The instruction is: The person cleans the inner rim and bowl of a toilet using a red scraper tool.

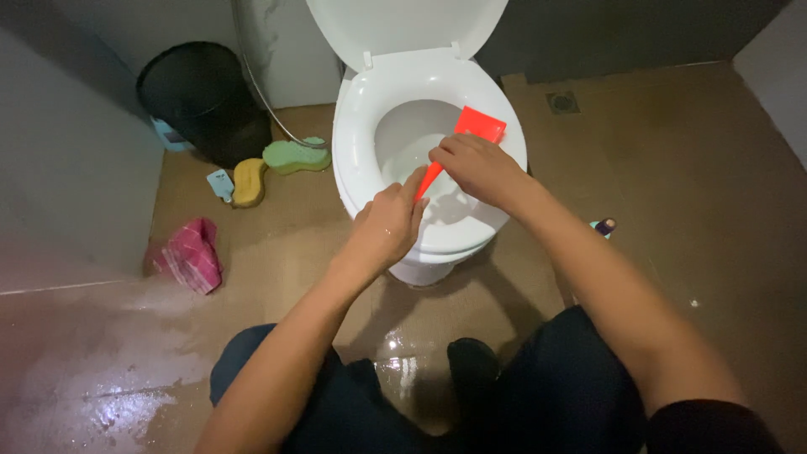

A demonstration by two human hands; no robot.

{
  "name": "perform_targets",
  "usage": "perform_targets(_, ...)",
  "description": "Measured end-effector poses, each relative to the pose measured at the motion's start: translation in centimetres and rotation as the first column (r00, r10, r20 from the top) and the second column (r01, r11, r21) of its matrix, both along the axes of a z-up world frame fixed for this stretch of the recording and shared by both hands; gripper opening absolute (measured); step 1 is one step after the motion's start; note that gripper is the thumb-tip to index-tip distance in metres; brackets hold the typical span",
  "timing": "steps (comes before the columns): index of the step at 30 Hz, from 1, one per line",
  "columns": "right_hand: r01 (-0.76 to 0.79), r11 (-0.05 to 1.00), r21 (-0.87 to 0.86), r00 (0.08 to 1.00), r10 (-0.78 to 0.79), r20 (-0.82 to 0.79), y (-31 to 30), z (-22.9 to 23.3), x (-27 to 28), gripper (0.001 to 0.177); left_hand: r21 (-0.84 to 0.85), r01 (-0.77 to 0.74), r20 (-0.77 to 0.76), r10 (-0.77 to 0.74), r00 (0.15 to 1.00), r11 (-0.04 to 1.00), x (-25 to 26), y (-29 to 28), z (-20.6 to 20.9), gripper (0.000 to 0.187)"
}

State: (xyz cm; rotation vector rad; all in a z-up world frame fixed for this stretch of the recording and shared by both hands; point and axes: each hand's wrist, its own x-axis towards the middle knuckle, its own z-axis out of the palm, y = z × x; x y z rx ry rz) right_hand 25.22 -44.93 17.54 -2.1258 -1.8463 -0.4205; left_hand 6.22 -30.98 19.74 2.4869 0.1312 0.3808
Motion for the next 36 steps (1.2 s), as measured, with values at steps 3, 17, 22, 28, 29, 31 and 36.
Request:
perform_targets(3, 0.019, 0.999, -0.042, 0.999, -0.02, -0.029, -0.3, -0.4, 0.0, 0.024, 0.034, -0.027, -0.036, 0.028, 0.999, 0.999, -0.1, -0.8, 0.5, 0.048)
perform_targets(17, 0.025, 0.999, -0.044, 0.978, -0.033, -0.206, -1.9, 1.3, -1.3, 0.027, 0.029, -0.063, -0.062, 0.065, 0.996, 0.998, 0.7, -3.3, 0.5, 0.049)
perform_targets(22, -0.024, 0.999, 0.036, 0.967, 0.032, -0.252, -1.6, 1.4, -2.3, 0.039, 0.084, -0.073, -0.131, 0.083, 0.988, 0.994, 1.2, -3.9, 1.0, 0.05)
perform_targets(28, 0.137, 0.989, -0.062, 0.937, -0.15, -0.315, -2.0, 0.6, -2.1, 0.023, 0.069, -0.063, -0.13, 0.072, 0.989, 0.996, 2.7, -4.4, 0.4, 0.052)
perform_targets(29, 0.121, 0.992, 0.03, 0.962, -0.109, -0.251, -2.0, -0.1, -1.6, 0.025, 0.076, -0.066, -0.132, 0.076, 0.988, 0.995, 3.1, -4.5, 0.3, 0.054)
perform_targets(31, 0.098, 0.988, 0.119, 0.98, -0.075, -0.183, -2.0, -0.9, -0.6, 0.028, 0.082, -0.068, -0.134, 0.079, 0.988, 0.994, 4.0, -4.5, 0.0, 0.057)
perform_targets(36, 0.091, 0.982, 0.164, 0.964, -0.046, -0.263, -1.9, -1.4, 1.8, 0.026, 0.121, -0.051, -0.109, 0.065, 0.992, 0.991, 6.4, -4.3, -0.9, 0.058)
